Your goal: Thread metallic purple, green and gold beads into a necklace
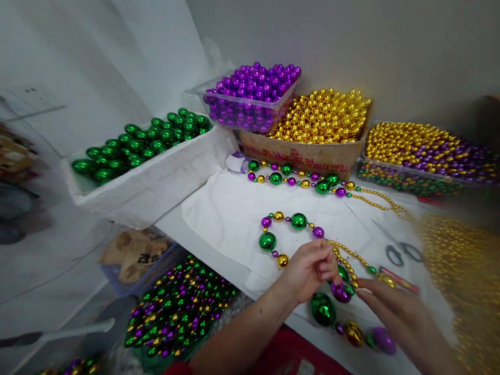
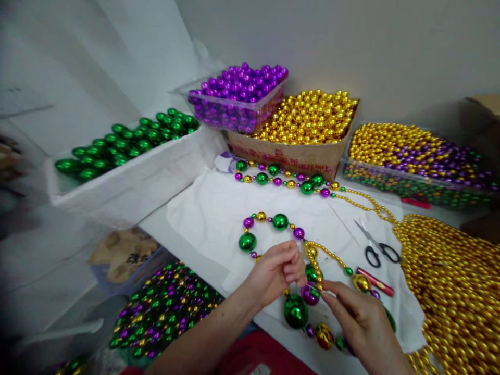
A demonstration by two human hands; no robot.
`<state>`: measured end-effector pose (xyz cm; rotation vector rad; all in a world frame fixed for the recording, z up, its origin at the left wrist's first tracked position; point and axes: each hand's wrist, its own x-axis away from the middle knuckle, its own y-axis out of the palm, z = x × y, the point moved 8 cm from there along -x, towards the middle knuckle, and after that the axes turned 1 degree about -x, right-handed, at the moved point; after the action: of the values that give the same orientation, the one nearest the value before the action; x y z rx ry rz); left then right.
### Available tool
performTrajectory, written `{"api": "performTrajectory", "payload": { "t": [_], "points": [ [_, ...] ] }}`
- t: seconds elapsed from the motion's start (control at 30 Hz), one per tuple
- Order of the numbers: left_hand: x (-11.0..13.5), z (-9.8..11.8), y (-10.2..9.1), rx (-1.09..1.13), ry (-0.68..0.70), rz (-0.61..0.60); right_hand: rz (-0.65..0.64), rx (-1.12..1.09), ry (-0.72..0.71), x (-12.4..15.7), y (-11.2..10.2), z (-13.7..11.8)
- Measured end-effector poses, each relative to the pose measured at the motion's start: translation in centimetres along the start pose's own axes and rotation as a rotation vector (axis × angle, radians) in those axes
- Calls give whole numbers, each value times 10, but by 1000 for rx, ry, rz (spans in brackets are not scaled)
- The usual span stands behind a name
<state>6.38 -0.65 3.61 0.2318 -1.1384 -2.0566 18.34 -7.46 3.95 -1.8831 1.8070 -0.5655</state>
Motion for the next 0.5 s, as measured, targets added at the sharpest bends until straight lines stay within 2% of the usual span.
{"api": "performTrajectory", "payload": {
  "t": [0.1,0.27,0.4,0.5],
  "points": [
    [3,-8,-1,-1,-16,-16,-52,-12,12,3,3,7],
    [3,-29,-22,85,-1,87,-121,25,33,7,10,15],
    [14,-32,-27,-144,25,148,-123,159,-32,12,9,6],
    [20,-32,-21,-382,9,163,-137,336,-196,11,3,-5]
  ]
}}
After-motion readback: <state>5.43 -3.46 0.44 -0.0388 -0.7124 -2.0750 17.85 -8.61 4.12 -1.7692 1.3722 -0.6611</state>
